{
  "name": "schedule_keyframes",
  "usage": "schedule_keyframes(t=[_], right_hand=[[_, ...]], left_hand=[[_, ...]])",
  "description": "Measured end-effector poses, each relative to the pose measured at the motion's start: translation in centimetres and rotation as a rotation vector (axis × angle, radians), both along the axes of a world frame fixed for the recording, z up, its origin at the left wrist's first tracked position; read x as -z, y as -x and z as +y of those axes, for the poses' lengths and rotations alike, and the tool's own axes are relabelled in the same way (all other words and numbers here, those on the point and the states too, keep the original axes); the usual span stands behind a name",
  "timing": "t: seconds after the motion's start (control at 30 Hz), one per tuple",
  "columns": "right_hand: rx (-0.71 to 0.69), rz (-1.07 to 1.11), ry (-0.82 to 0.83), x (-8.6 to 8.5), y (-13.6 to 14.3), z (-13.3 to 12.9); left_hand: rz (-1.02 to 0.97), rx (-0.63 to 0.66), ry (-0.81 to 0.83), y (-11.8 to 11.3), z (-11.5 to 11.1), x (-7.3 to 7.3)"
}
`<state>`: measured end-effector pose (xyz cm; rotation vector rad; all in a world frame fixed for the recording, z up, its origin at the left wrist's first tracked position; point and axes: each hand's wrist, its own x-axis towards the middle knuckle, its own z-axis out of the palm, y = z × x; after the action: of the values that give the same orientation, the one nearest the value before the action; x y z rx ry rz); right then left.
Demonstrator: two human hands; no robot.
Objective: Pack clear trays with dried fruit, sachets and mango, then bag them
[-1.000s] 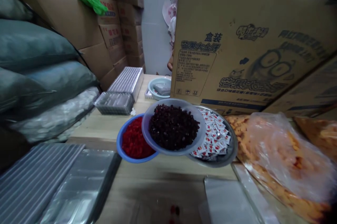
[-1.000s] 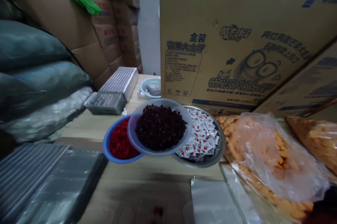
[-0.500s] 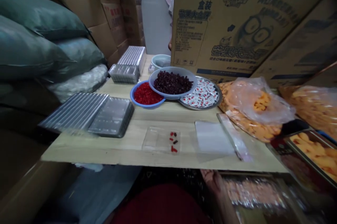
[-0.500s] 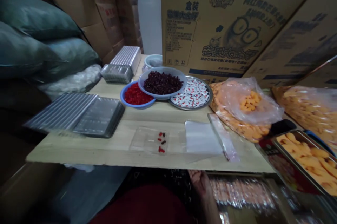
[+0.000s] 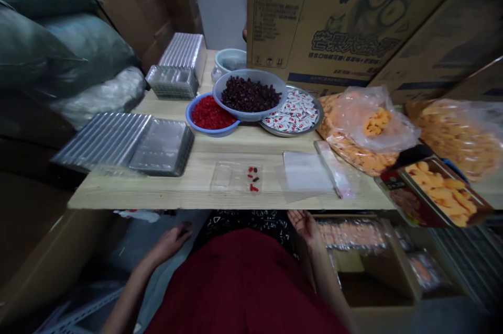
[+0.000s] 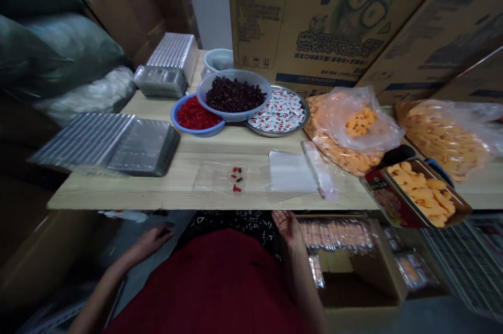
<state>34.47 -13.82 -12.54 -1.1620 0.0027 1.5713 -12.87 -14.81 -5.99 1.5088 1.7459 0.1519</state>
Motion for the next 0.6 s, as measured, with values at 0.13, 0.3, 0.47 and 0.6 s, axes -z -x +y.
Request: schedule_keyframes(t=[0.13, 0.3, 0.47, 0.6], right_hand=[[-0.122, -0.166, 0.082, -1.7, -0.7, -2.3], [-0.599, -0.584, -0.148, -7.2, -0.4, -2.4], [-0.620, -0.854, -0.479, -10.0, 4.1, 2.5], [-0.590, -1.052, -0.706, -8.6, 8.7, 6.5]], left_hand=[[-0.100, 0.100, -0.185, -2.0, 2.9, -5.0], [-0.186, 0.162, -0.675, -11.3, 9.1, -6.0], [-0.105, 0.303, -0.770, -17.2, 14.3, -2.7], [-0.018, 0.401, -0.714, -18.1, 15.9, -1.8]])
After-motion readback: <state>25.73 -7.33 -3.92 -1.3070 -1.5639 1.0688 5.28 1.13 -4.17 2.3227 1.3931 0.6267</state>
